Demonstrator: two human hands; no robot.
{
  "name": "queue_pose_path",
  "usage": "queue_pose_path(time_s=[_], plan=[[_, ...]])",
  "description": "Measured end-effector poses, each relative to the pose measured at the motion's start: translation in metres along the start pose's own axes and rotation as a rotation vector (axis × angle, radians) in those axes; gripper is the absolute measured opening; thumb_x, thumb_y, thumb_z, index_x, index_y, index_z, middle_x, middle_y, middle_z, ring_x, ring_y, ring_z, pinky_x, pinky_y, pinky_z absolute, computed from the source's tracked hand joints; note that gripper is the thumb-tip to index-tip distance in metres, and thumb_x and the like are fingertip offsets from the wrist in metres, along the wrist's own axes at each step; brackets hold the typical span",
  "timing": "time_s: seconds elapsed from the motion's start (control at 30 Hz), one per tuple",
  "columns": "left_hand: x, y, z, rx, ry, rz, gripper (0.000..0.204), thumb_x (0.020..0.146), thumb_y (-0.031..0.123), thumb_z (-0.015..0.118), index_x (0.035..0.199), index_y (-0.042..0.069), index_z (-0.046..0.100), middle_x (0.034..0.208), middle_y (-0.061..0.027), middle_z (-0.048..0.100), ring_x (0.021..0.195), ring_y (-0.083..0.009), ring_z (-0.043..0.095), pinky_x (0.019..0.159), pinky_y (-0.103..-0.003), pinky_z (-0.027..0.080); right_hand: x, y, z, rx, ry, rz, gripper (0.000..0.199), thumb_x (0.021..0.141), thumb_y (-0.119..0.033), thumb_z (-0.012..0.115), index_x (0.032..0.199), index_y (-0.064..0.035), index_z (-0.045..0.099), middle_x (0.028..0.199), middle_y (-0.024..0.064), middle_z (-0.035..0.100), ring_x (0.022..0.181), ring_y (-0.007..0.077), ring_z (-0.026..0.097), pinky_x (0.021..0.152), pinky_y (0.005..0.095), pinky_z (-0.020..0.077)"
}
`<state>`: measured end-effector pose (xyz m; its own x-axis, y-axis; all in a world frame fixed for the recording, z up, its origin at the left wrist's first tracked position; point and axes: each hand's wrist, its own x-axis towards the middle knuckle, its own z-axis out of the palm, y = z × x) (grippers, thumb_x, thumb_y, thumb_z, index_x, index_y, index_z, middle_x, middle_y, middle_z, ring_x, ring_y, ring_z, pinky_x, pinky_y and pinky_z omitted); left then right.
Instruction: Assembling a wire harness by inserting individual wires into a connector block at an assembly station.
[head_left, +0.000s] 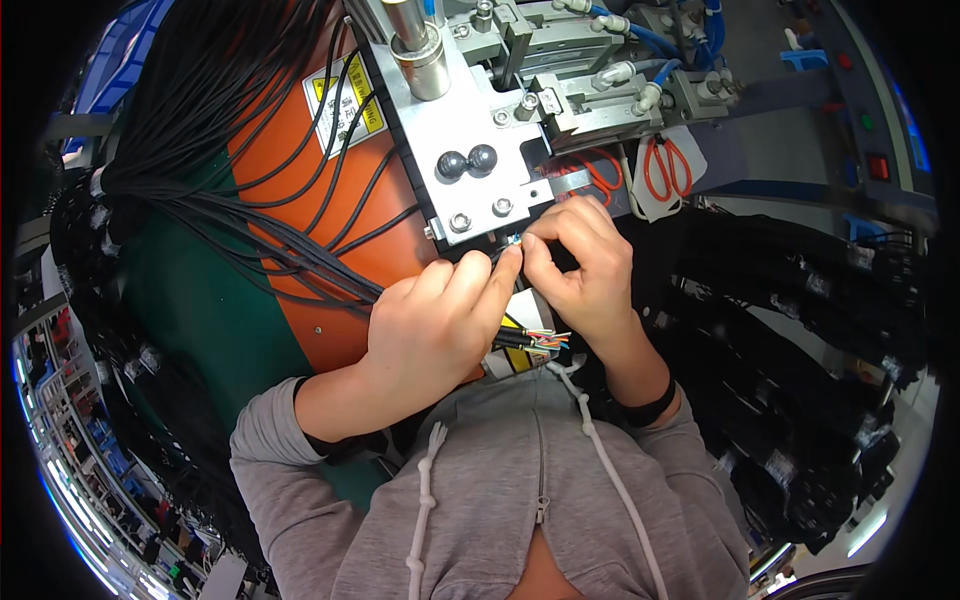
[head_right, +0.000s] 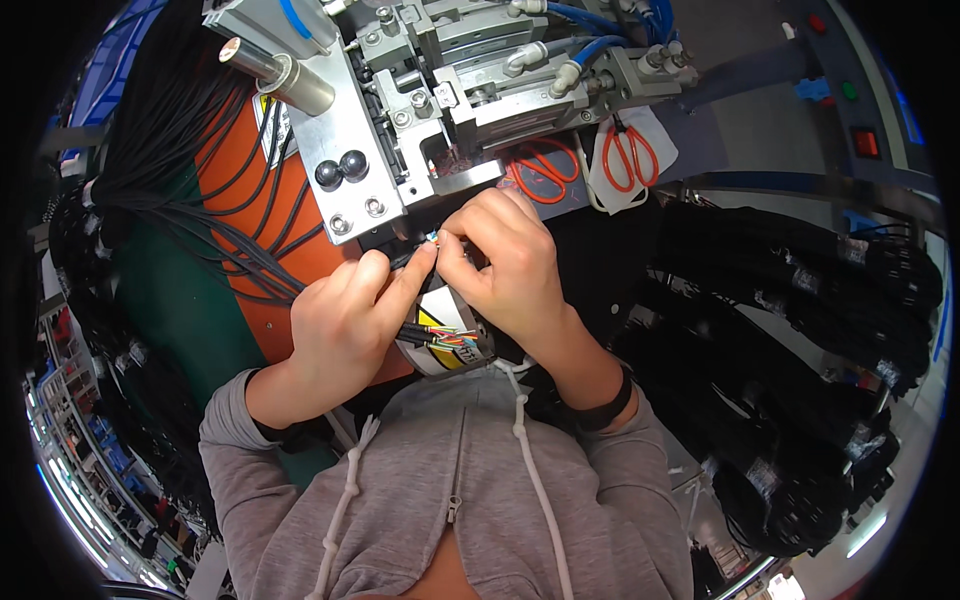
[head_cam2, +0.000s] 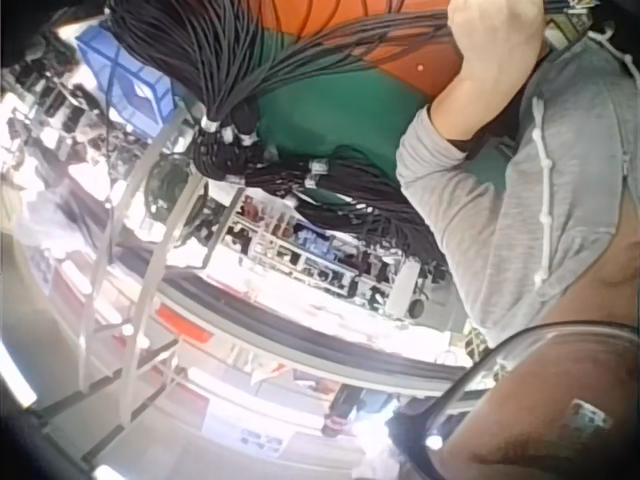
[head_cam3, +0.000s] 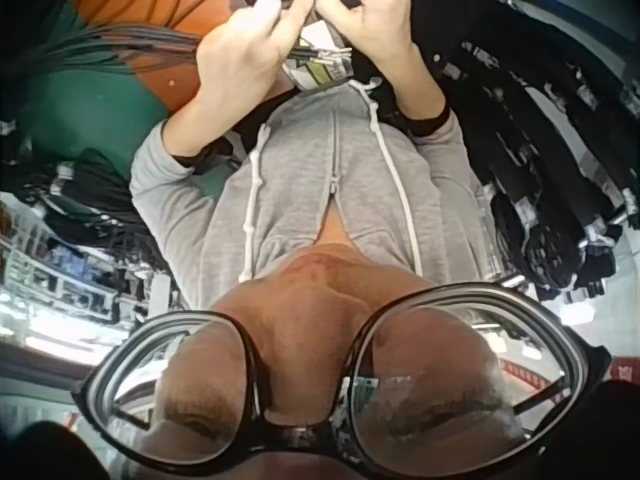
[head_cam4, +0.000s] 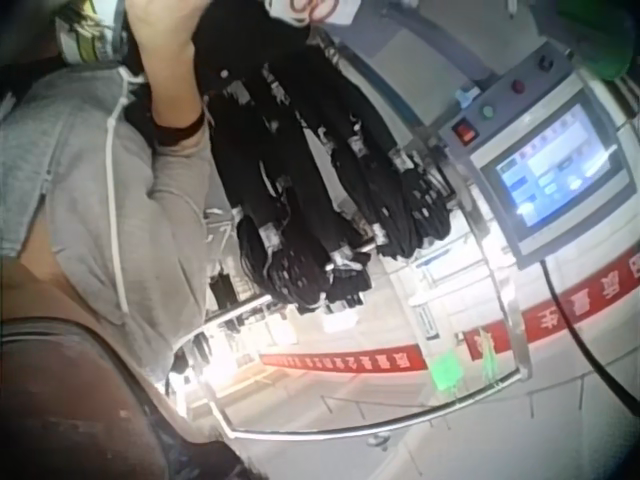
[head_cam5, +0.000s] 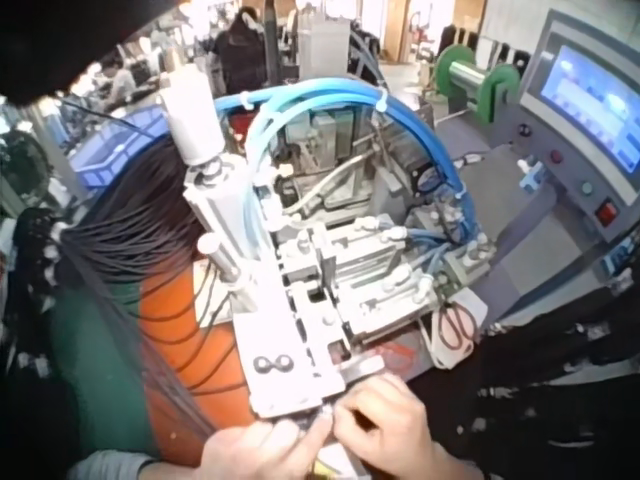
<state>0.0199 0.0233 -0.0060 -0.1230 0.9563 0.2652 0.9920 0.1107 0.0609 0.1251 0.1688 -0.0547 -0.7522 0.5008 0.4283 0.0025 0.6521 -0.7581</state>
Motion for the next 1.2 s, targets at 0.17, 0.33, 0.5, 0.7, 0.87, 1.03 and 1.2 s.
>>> queue_pose_path(time_s=[0.17, 0.33, 0.5, 0.7, 0.87, 1.03, 1.2], plan=[[0.002, -0.006, 0.006, -0.04, 0.068, 0.042, 0.036, 0.069, 0.011, 0.063, 0.104, 0.006, 0.069, 0.073, 0.0014, 0.044, 0.059, -0.009, 0.047, 0.047, -0.022, 0.036, -0.009, 0.004, 0.005, 0.37, -0.051, 0.439, 0.009, 0.074, 0.002, 0.067, 0.075, 0.0016, 0.058, 0.07, 0.0077, 0.059, 0.065, 0.0181, 0.055, 0.061, 0.028, 0.0432], [0.004, -0.008, 0.006, -0.112, 0.128, 0.02, 0.031, 0.068, 0.01, 0.065, 0.099, 0.006, 0.069, 0.075, 0.0015, 0.05, 0.062, -0.0091, 0.053, 0.049, -0.023, 0.039, -0.005, 0.003, 0.004, 0.312, -0.072, 0.388, 0.009, 0.075, 0.002, 0.067, 0.077, 0.0023, 0.059, 0.074, 0.007, 0.062, 0.068, 0.0156, 0.057, 0.064, 0.0261, 0.0445], [0.003, -0.007, 0.003, -0.132, 0.152, -0.025, 0.028, 0.069, 0.009, 0.066, 0.097, 0.004, 0.068, 0.077, 0.0011, 0.053, 0.064, -0.009, 0.055, 0.05, -0.022, 0.041, 0.0, -0.002, 0.001, 0.016, 0.038, -0.027, 0.009, 0.075, 0.003, 0.068, 0.081, 0.002, 0.062, 0.079, 0.0075, 0.064, 0.073, 0.0172, 0.061, 0.069, 0.0277, 0.0472], [-0.006, 0.0, -0.007, 0.011, -0.014, -0.058, 0.021, 0.074, 0.01, 0.067, 0.094, 0.003, 0.067, 0.079, 0.0002, 0.053, 0.063, -0.0092, 0.056, 0.052, -0.023, 0.042, -0.006, 0.007, -0.005, 0.227, -0.052, 0.293, 0.014, 0.071, 0.004, 0.07, 0.083, -0.0002, 0.066, 0.082, 0.0078, 0.066, 0.076, 0.0209, 0.063, 0.07, 0.0312, 0.0489], [-0.003, -0.007, -0.004, -0.086, 0.039, -0.09, 0.02, 0.077, 0.013, 0.068, 0.094, 0.003, 0.068, 0.074, 0.0003, 0.051, 0.06, -0.01, 0.054, 0.051, -0.024, 0.041, 0.007, 0.0, -0.021, 0.402, -0.188, -0.222, 0.016, 0.069, 0.002, 0.073, 0.085, -0.0019, 0.069, 0.085, 0.0074, 0.067, 0.075, 0.021, 0.062, 0.068, 0.0316, 0.0484], [0.004, -0.011, -0.007, -0.308, 0.157, 0.039, 0.023, 0.076, 0.013, 0.071, 0.096, 0.003, 0.07, 0.072, -0.0029, 0.056, 0.056, -0.0163, 0.055, 0.052, -0.029, 0.044, 0.004, -0.006, -0.029, 0.512, -0.191, -0.308, 0.016, 0.071, -0.003, 0.075, 0.086, -0.0008, 0.07, 0.085, 0.0084, 0.068, 0.073, 0.0211, 0.062, 0.066, 0.0312, 0.0477], [0.004, -0.014, -0.006, -0.404, 0.213, 0.06, 0.026, 0.075, 0.015, 0.072, 0.098, 0.003, 0.07, 0.074, -0.0047, 0.059, 0.057, -0.0174, 0.056, 0.051, -0.029, 0.043, 0.002, -0.008, -0.028, 0.556, -0.2, -0.387, 0.018, 0.069, -0.005, 0.078, 0.083, -0.0003, 0.069, 0.081, 0.0101, 0.068, 0.072, 0.0217, 0.062, 0.065, 0.0309, 0.0471]])
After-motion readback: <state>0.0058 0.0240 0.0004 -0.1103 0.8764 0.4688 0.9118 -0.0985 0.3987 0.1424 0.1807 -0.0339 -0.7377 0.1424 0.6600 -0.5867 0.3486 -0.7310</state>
